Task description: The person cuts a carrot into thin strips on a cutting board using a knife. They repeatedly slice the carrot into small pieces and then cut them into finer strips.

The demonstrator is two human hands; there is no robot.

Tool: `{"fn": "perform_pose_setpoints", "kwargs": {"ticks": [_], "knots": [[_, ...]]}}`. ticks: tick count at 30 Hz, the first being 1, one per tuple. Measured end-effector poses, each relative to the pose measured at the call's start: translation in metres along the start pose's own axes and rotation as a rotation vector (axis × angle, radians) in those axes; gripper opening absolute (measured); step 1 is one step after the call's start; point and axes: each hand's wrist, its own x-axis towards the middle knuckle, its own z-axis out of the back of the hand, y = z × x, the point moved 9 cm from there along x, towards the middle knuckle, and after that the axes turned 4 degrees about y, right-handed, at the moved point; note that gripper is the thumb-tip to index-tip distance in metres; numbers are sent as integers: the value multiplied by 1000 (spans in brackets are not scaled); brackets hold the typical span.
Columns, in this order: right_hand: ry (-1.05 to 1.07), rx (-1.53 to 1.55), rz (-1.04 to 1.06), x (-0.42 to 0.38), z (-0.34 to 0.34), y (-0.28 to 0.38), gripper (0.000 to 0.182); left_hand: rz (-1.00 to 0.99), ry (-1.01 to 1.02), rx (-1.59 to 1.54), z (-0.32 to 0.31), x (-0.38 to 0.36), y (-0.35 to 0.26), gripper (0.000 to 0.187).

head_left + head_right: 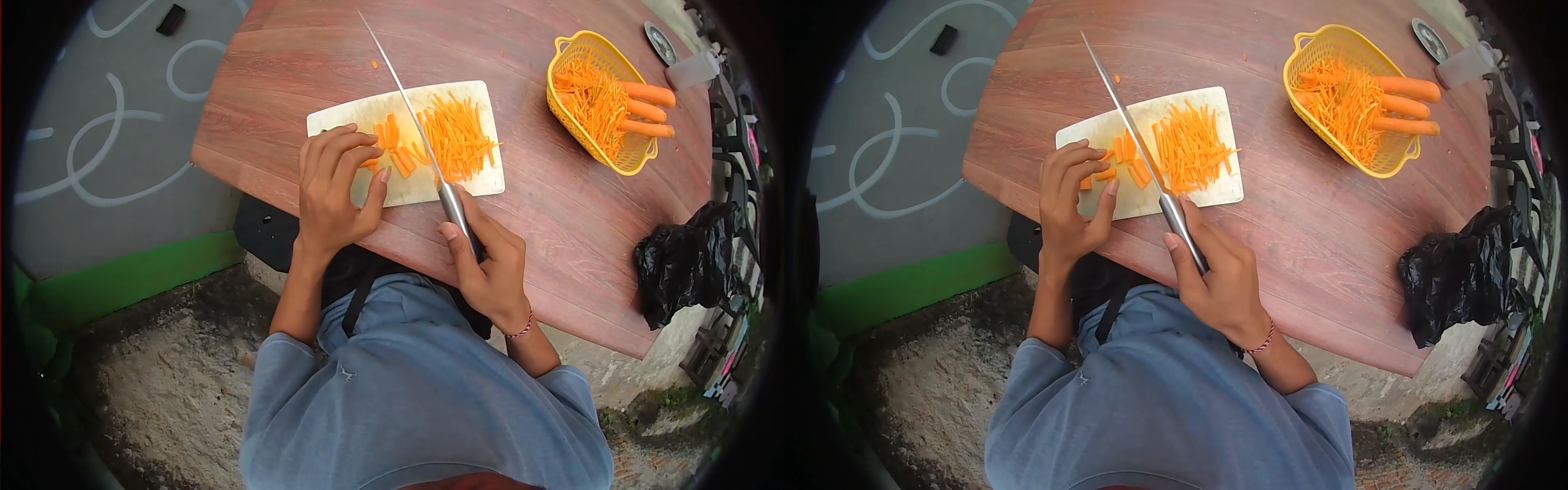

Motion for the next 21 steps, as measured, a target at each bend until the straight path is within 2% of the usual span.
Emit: {"fn": "perform_pose_setpoints", "kwargs": {"ticks": [2, 4, 5, 7, 10, 15, 21], "knots": [[-76, 88, -164, -7, 12, -25, 44, 5, 188, 103, -25, 6, -8, 26], [-99, -1, -102, -10, 15, -28, 45, -14, 199, 141, -34, 2, -3, 27], [-120, 112, -152, -13, 15, -34, 46, -36, 230, 179, -40, -1, -2, 28], [-145, 216, -190, -17, 10, -44, 46, -21, 229, 184, -39, -5, 4, 28], [-231, 197, -75, -21, 7, -45, 47, -11, 223, 189, -36, -4, 7, 26], [-234, 163, -69, -22, 6, -46, 46, -87, 210, 142, -34, 0, 2, 24], [-190, 165, -99, -22, 2, -45, 46, -64, 190, 122, -36, 0, 8, 27]]}}
